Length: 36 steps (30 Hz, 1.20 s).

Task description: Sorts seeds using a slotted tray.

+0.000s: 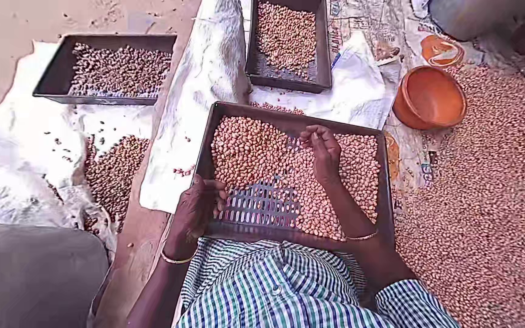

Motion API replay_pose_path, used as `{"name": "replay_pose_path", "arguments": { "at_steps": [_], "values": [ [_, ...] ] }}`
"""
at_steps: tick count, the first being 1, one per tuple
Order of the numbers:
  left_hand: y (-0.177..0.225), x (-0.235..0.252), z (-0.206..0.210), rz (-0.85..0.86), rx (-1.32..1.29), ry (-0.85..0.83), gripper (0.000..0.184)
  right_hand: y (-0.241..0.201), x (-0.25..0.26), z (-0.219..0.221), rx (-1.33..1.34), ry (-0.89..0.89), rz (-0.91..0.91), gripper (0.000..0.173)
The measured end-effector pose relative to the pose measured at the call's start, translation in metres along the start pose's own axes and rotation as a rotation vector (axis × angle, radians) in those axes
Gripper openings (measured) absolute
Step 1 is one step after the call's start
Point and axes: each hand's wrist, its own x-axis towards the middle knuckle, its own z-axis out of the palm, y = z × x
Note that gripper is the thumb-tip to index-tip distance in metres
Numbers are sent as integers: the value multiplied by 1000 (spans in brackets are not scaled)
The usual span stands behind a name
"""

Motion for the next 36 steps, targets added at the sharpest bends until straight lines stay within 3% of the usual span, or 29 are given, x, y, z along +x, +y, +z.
{"name": "replay_pose_path", "arguments": {
  "at_steps": [4,10,14,17,19,23,25,28,33,36],
  "values": [
    [2,-1,-7,28,-302,-50,78,15,22,23,-63,-436,-78,31],
    [0,-2,-7,70,-342,-2,77,47,36,60,-186,-662,-300,34],
    [0,0,-9,78,-360,-8,77,39,-19,24,-551,-967,-409,64],
    [0,-2,-8,80,-325,5,75,9,-63,-25,-561,-1165,-297,59],
    [-1,-2,-9,96,-293,1,76,-12,-73,-51,-441,-1094,-171,43],
    [1,-4,-7,104,-312,2,78,-24,-55,-56,-261,-480,162,23],
    [3,-3,-7,108,-303,-7,79,-12,-45,-46,-183,-274,246,16],
    [4,-3,-8,90,-284,-17,78,-3,-34,-25,-407,-295,101,16],
    [2,-1,-11,102,-318,-41,77,-21,-30,1,-872,-579,-129,15],
    [1,0,-12,102,-339,-65,76,-18,-28,20,-1057,-678,-46,15]
  ]
}}
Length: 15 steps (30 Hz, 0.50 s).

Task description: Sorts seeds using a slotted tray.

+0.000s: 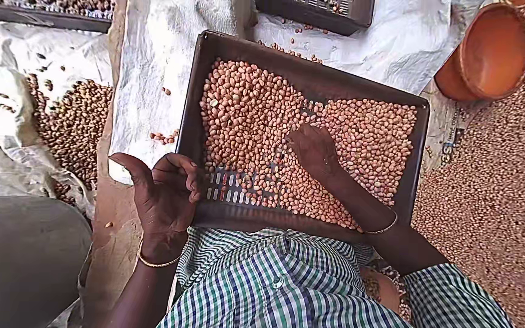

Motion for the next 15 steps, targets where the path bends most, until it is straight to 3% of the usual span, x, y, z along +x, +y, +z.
{"name": "replay_pose_path", "arguments": {
  "at_steps": [2,6,8,10,12,14,15],
  "values": [
    [-1,1,1,-4,-13,0,75,3,5,-5,103,-36,46,15],
    [-4,0,3,18,-13,3,70,15,21,-17,609,-159,253,10],
    [-6,0,1,26,-42,-23,69,11,32,-31,632,-430,254,10],
    [-5,1,1,36,-61,-22,70,-1,51,-43,486,-654,134,10],
    [-4,2,3,33,-76,-6,73,-12,75,-62,541,-474,16,12],
    [-3,1,2,19,-100,-4,77,-26,101,-87,903,-27,-15,18],
    [-2,0,1,23,-106,0,80,-35,115,-98,1100,173,-14,13]
  ]
}}
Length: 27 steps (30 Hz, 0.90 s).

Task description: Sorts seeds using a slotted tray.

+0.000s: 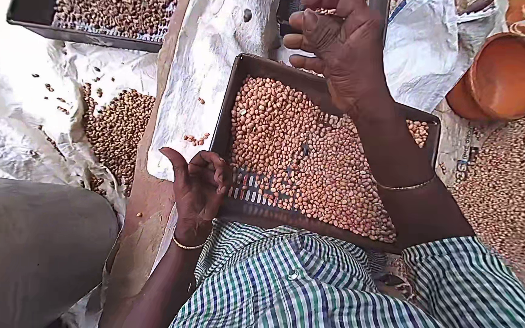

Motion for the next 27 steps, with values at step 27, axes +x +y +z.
{"name": "replay_pose_path", "arguments": {
  "at_steps": [27],
  "values": [
    [5,2,2,7,13,-42,79,86,-179,-11,-749,-21,26,16]
  ]
}}
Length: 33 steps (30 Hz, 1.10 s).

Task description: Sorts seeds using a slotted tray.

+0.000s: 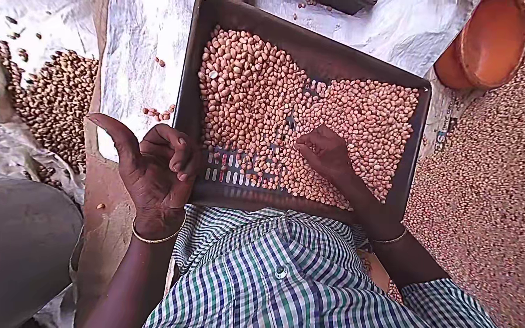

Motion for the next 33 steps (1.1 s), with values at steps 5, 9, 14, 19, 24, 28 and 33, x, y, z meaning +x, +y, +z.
{"name": "replay_pose_path", "arguments": {
  "at_steps": [5,9,14,19,24,28,33],
  "values": [
    [5,-3,1,-272,204,-107,83,-71,9,-18,640,71,-11,15],
    [8,3,-6,-585,331,-290,80,-84,26,-4,609,9,-108,21],
    [12,-2,-14,-313,13,-216,61,-49,35,-4,462,-17,-47,27],
    [11,-1,-21,-150,-276,-206,52,-35,112,40,520,-94,-441,33],
    [13,1,-23,-104,-354,-180,59,-45,174,77,306,-68,-705,25],
    [13,-1,-27,-115,-341,-222,44,-26,125,91,62,-237,-847,42],
    [13,-3,-30,-154,-286,-301,31,27,21,32,38,-563,-804,47]
  ]
}}
